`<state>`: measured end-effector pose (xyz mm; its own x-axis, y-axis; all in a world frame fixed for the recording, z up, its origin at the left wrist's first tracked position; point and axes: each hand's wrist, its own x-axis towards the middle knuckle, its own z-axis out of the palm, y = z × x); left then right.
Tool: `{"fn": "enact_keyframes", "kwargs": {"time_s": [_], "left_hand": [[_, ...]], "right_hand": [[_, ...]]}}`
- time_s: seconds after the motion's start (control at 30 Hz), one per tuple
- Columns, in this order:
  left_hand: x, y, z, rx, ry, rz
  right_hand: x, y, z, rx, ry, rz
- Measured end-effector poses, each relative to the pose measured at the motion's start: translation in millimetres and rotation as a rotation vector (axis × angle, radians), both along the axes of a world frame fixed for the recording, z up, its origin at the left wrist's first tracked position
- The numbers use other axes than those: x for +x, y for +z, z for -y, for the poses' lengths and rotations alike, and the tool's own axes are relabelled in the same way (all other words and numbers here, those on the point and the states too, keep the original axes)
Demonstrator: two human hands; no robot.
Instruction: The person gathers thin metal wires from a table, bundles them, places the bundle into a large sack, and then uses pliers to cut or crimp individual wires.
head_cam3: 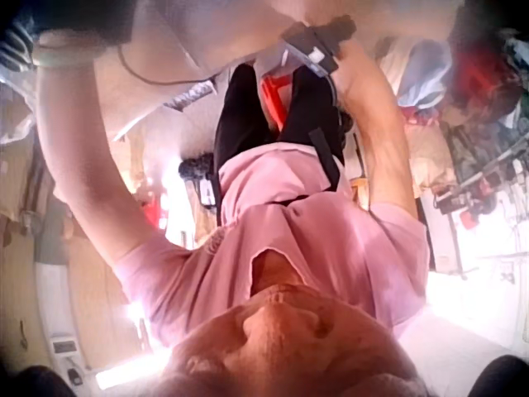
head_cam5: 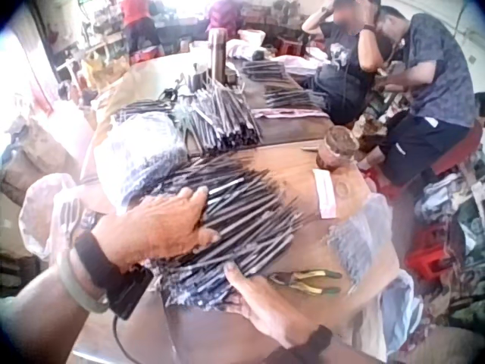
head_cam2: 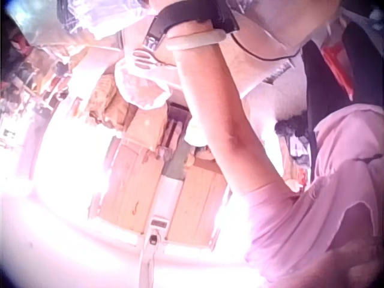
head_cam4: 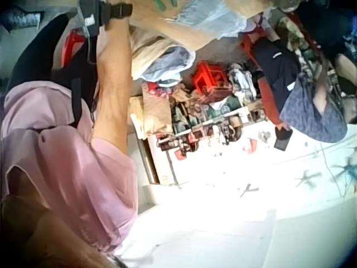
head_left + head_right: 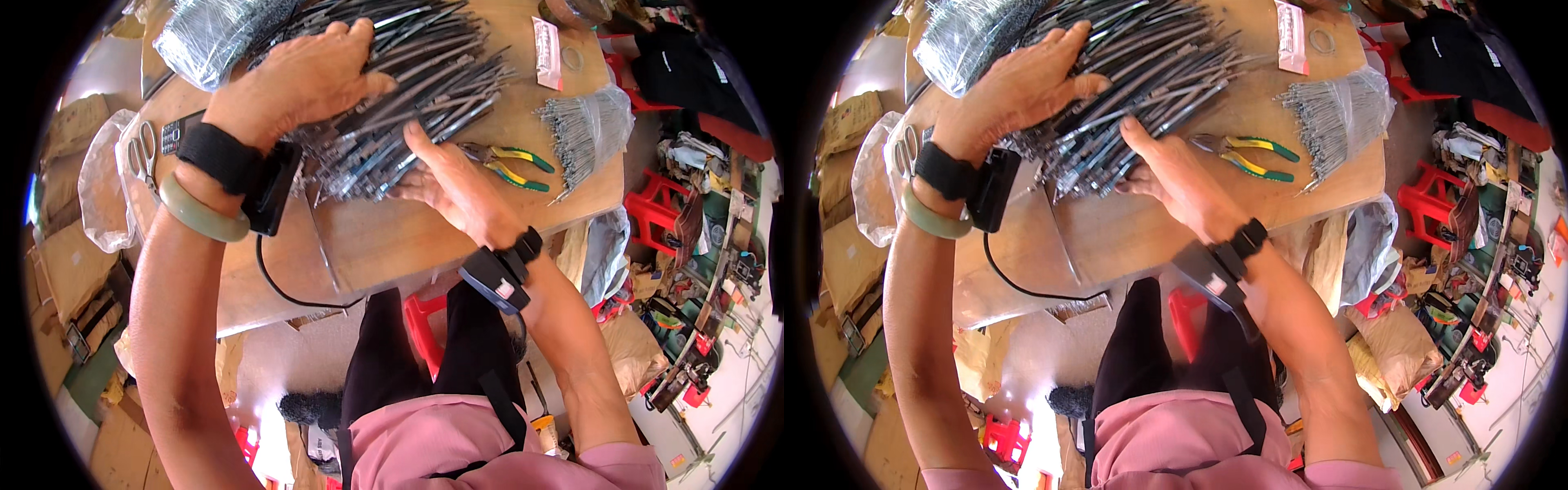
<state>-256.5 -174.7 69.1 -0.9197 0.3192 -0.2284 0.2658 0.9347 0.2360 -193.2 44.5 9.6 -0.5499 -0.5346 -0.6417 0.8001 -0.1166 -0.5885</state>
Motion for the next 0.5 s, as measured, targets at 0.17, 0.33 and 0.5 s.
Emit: {"fn": "enact_keyframes", "kwargs": {"time_s": [0.17,0.33,0.5], "left_hand": [[8,49,-23,0.047,0.172,0.259],[58,37,-18,0.051,0.0,-0.274],[123,40,-23,0.241,0.017,-0.271]], "right_hand": [[-13,3,-6,0.343,0.249,-0.074],[-5,6,-40,0.484,0.533,-0.2],[8,12,-59,0.47,0.731,-0.175]]}}
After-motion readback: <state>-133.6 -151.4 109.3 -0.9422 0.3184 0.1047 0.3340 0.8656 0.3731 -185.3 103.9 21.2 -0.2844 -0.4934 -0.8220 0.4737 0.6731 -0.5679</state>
